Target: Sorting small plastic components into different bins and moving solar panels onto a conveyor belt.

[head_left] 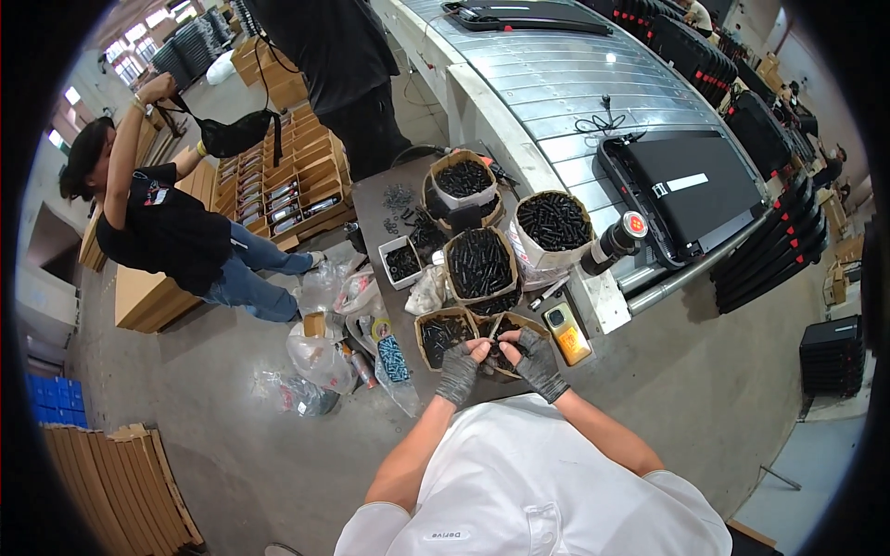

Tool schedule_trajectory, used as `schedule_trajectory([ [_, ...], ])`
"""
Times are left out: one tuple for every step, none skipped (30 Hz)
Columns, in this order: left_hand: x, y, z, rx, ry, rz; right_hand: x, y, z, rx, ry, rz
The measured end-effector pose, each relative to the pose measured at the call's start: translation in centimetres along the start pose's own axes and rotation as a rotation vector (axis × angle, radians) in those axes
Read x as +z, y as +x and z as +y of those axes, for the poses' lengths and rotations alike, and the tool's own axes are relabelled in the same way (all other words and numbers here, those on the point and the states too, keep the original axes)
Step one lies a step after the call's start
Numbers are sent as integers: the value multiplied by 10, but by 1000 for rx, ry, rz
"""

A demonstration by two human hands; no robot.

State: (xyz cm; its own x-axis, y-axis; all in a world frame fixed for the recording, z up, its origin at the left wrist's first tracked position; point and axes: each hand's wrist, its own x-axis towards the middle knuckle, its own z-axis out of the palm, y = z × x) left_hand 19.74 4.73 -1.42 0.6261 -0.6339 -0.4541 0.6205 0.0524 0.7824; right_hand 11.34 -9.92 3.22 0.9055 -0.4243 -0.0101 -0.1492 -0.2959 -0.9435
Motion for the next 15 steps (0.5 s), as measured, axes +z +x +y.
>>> schedule_trajectory([
  [2, 0, 0, 89, 104, 18, 0, 0, -2, 82, 82, -9],
  [3, 0, 1, 178, 208, 36, 0, 0, -2, 78, 80, -7],
  [5, -2, 0, 182, 208, 33, -1, 1, -3, 132, 97, -28],
  [6, -2, 1, 220, 268, 47, -2, 4, -3, 184, 115, -49],
  [7, -2, 2, 258, 327, 60, 0, 5, -1, 160, 135, -37],
  [9, 0, 2, 264, 329, 57, 0, 6, 0, 154, 135, -33],
  [11, -1, 1, 294, 325, 69, 2, 6, -2, 114, 50, -16],
  [11, -2, 0, 326, 321, 81, 5, 6, -5, 73, -35, 3],
  [5, 2, -7, 255, 199, 85, 7, 7, -9, 72, -29, 9],
  [6, 2, -5, 260, 201, 88, 8, 7, -10, 67, -27, 8],
  [5, 1, -2, 266, 200, 85, 9, 8, -12, 12, -42, 19],
  [5, 2, 2, 274, 200, 84, 11, 11, -14, -46, -55, 29],
  [4, 1, 5, 245, 189, 73, 10, 13, -10, -58, -73, 2],
  [0, -1, 5, 173, 22, 27, 9, 15, -11, -74, -59, -14],
  [1, -2, 3, 252, -26, -27, 5, 18, -14, -163, -131, -59],
])
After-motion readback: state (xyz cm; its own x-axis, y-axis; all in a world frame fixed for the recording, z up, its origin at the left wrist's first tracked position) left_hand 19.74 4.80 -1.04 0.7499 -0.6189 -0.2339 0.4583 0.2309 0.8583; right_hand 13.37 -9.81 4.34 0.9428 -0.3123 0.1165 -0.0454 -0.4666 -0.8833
